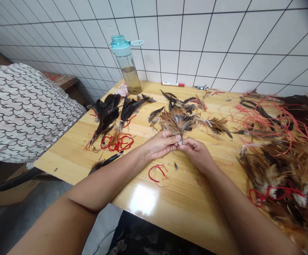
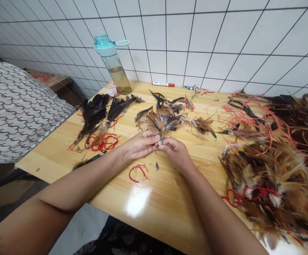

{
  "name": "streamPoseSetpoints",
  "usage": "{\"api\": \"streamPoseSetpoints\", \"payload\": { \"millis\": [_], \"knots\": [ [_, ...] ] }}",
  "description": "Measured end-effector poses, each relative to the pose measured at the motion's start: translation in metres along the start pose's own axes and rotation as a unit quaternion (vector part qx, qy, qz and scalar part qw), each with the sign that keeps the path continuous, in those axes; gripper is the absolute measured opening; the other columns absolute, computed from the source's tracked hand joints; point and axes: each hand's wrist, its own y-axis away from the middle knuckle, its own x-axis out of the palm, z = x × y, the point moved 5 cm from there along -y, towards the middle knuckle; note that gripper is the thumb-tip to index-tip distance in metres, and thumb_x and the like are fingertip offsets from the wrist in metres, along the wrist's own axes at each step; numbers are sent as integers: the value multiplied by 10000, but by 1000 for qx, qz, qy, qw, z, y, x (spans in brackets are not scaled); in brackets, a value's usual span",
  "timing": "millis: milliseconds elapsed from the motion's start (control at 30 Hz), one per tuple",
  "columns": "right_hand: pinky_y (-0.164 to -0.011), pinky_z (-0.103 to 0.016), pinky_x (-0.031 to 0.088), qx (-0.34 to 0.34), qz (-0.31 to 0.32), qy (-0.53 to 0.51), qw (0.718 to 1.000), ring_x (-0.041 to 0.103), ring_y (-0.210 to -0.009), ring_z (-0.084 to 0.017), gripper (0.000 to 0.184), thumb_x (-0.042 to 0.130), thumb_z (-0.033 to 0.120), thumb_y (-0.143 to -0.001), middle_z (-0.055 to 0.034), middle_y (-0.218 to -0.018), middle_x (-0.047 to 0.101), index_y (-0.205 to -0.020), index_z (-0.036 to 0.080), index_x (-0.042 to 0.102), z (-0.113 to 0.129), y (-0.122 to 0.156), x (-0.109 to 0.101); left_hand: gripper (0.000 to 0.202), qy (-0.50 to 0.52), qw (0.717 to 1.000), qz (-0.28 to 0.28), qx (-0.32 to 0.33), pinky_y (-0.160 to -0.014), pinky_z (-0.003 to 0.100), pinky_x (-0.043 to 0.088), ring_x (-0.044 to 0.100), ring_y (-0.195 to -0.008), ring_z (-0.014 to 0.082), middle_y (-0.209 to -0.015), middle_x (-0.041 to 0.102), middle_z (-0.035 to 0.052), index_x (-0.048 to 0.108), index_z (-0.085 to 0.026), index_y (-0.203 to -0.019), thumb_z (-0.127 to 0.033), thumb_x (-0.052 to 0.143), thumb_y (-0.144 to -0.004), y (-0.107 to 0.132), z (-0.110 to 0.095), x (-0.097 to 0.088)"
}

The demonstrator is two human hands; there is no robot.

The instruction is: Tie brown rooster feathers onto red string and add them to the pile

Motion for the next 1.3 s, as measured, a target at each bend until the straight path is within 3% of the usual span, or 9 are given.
{"api": "streamPoseSetpoints", "payload": {
  "millis": [333,533,733,900,1000,1100,1200,1300],
  "knots": [
    [-793,-312,466,-5,19,12,1000,621,-797,-170,164,634,353,-777,-27,-802,700,-720,202,660,4,0,2,384,-58,998,14,-14,-560,195,388,521,-552,52,-631,620,16,651,-75,-702,-372,865,-584,2,-2,-1],
    [-773,-307,465,13,6,-7,1000,604,-774,-168,218,571,407,-819,-22,-786,680,-794,201,636,7,0,-4,409,-133,989,-3,67,-523,207,309,424,-502,44,-549,533,-22,587,-102,-634,-440,816,-623,2,-12,0],
    [-577,-258,375,12,-4,59,998,437,-588,-128,250,632,417,-757,32,-592,476,-658,202,551,-1,-2,-3,250,-368,918,-26,143,-624,237,361,478,-624,106,-618,555,-9,597,-133,-626,-338,686,-737,5,-19,4],
    [-665,-287,423,-24,5,75,997,513,-667,-161,153,610,351,-769,4,-681,571,-759,200,635,1,-2,-3,279,-450,867,-43,207,-693,257,387,499,-673,139,-600,530,8,531,-156,-495,-234,665,-728,4,-27,8],
    [-733,-316,454,-37,13,76,996,570,-744,-192,149,599,338,-781,-17,-751,630,-799,206,664,3,-2,-4,240,-434,874,-38,217,-697,258,401,514,-694,145,-622,556,15,564,-159,-532,-244,663,-733,4,-25,9],
    [-761,-329,465,-50,19,87,995,587,-779,-205,160,583,339,-800,-27,-770,642,-782,210,674,4,-2,-5,171,-382,900,-26,206,-703,250,419,533,-719,140,-693,606,21,621,-149,-621,-276,678,-720,3,-20,8],
    [-750,-325,465,-59,23,93,994,582,-758,-201,174,569,336,-806,-31,-747,631,-733,211,666,5,-2,-5,213,-315,932,-14,177,-695,249,429,532,-688,127,-701,612,19,629,-138,-665,-336,700,-702,1,-12,8],
    [-724,-315,458,-67,17,92,993,563,-724,-188,196,555,336,-810,-27,-718,606,-682,212,637,4,-2,-5,250,-279,945,-7,170,-692,253,436,533,-651,120,-650,595,13,606,-135,-631,-355,694,-710,2,-11,11]
  ]
}}
